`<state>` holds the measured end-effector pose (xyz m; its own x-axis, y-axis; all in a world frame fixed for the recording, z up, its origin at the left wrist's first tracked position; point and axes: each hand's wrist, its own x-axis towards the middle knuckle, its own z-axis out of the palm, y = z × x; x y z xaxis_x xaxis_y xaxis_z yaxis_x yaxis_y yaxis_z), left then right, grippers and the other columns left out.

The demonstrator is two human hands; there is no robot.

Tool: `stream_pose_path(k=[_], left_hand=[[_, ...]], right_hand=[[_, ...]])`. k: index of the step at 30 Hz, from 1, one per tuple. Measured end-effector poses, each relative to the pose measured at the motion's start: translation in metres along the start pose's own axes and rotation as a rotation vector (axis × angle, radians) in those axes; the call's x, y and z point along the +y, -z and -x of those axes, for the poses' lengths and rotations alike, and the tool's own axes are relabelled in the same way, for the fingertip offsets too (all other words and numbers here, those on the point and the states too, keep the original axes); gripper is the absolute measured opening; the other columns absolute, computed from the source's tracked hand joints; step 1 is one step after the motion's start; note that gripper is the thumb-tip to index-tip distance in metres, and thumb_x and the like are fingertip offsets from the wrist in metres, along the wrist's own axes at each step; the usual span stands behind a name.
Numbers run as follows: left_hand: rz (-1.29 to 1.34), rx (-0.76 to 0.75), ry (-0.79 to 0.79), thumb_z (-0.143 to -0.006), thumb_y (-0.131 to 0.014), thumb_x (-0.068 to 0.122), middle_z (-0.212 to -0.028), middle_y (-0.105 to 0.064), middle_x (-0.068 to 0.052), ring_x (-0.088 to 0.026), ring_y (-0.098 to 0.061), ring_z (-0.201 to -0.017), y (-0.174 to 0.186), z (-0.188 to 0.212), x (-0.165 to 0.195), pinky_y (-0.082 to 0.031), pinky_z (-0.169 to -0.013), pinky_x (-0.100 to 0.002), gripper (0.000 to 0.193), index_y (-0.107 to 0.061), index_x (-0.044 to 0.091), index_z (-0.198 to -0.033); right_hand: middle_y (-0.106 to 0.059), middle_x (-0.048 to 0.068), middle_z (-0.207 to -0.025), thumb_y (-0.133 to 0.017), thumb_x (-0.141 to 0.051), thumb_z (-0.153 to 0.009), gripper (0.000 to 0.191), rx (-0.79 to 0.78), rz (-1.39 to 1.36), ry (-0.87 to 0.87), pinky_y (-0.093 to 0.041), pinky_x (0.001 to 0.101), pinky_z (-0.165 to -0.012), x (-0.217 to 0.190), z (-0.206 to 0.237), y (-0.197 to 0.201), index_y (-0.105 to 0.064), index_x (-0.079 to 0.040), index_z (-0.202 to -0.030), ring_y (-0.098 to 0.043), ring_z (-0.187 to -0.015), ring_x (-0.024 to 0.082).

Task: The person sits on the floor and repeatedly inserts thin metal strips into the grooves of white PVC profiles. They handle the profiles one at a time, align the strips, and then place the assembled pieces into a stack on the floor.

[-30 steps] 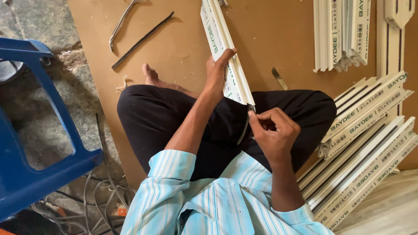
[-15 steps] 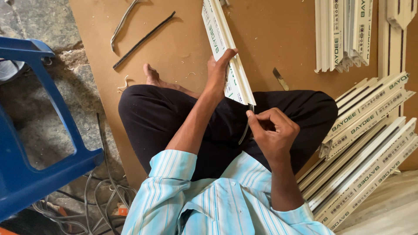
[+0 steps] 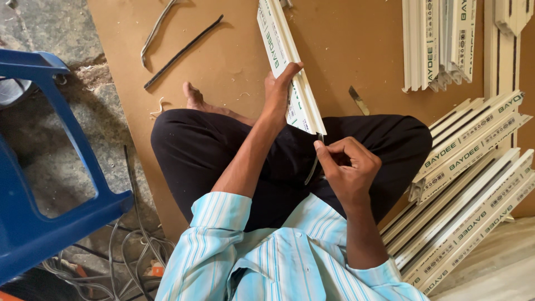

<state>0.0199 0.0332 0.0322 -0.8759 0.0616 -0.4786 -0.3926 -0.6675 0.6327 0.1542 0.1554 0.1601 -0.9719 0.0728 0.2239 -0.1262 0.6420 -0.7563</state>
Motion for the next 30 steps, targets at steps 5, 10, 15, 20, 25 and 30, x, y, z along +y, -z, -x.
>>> stream_pose_path(k=[5,10,15,20,25,30], left_hand=[[0.02,-0.014,0.002,-0.084,-0.073,0.03,-0.076,-0.063,-0.009,-0.015,-0.064,-0.055,-0.0004,-0.0009,-0.0006,-0.056,-0.052,-0.031,0.045,-0.06,-0.007,-0.108],[0.004,-0.007,-0.001,-0.084,-0.072,0.029,-0.078,-0.064,-0.009,-0.015,-0.064,-0.056,-0.0001,-0.0006,-0.0001,-0.056,-0.053,-0.03,0.046,-0.059,-0.006,-0.11],[0.006,0.0,-0.002,-0.083,-0.072,0.029,-0.077,-0.064,-0.009,-0.015,-0.064,-0.056,-0.0005,-0.0001,0.001,-0.056,-0.053,-0.03,0.045,-0.06,-0.006,-0.109],[-0.006,-0.008,0.0,-0.084,-0.072,0.029,-0.075,-0.064,-0.009,-0.015,-0.064,-0.055,0.0002,0.0008,0.0013,-0.056,-0.053,-0.03,0.044,-0.061,-0.007,-0.107],[-0.002,-0.015,-0.014,-0.084,-0.072,0.03,-0.076,-0.064,-0.009,-0.014,-0.063,-0.055,-0.0003,0.001,0.001,-0.056,-0.052,-0.03,0.044,-0.061,-0.006,-0.106],[-0.001,-0.002,-0.011,-0.083,-0.072,0.03,-0.075,-0.064,-0.008,-0.014,-0.063,-0.055,-0.0003,0.0003,0.0006,-0.056,-0.053,-0.03,0.043,-0.061,-0.005,-0.105]], right_hand=[[-0.066,0.004,-0.068,-0.084,-0.003,-0.089,0.023,0.008,-0.02,-0.009,-0.036,0.0221,-0.048,0.003,0.0004,-0.0025,-0.066,-0.001,-0.074,-0.056,-0.054,0.006],[-0.065,0.003,-0.067,-0.084,-0.004,-0.089,0.023,0.006,-0.012,-0.027,-0.036,0.0216,-0.048,0.0061,-0.001,-0.0037,-0.066,-0.002,-0.073,-0.055,-0.053,0.005],[-0.065,0.003,-0.066,-0.083,-0.004,-0.089,0.023,0.026,-0.017,-0.047,-0.038,0.021,-0.049,0.0085,-0.0009,-0.0049,-0.066,-0.002,-0.074,-0.056,-0.054,0.006],[-0.066,0.002,-0.067,-0.082,-0.003,-0.09,0.021,0.019,-0.104,-0.097,-0.039,0.0203,-0.051,0.0103,0.0012,-0.005,-0.067,-0.001,-0.075,-0.057,-0.057,0.005],[-0.067,0.003,-0.069,-0.082,-0.003,-0.091,0.02,0.029,-0.12,-0.066,-0.042,0.0203,-0.056,0.009,-0.0005,-0.005,-0.068,0.0,-0.077,-0.059,-0.061,0.006],[-0.065,0.002,-0.069,-0.082,-0.002,-0.091,0.022,0.043,-0.063,-0.005,-0.04,0.0209,-0.054,0.0064,-0.0057,-0.007,-0.066,-0.001,-0.076,-0.057,-0.059,0.005]])
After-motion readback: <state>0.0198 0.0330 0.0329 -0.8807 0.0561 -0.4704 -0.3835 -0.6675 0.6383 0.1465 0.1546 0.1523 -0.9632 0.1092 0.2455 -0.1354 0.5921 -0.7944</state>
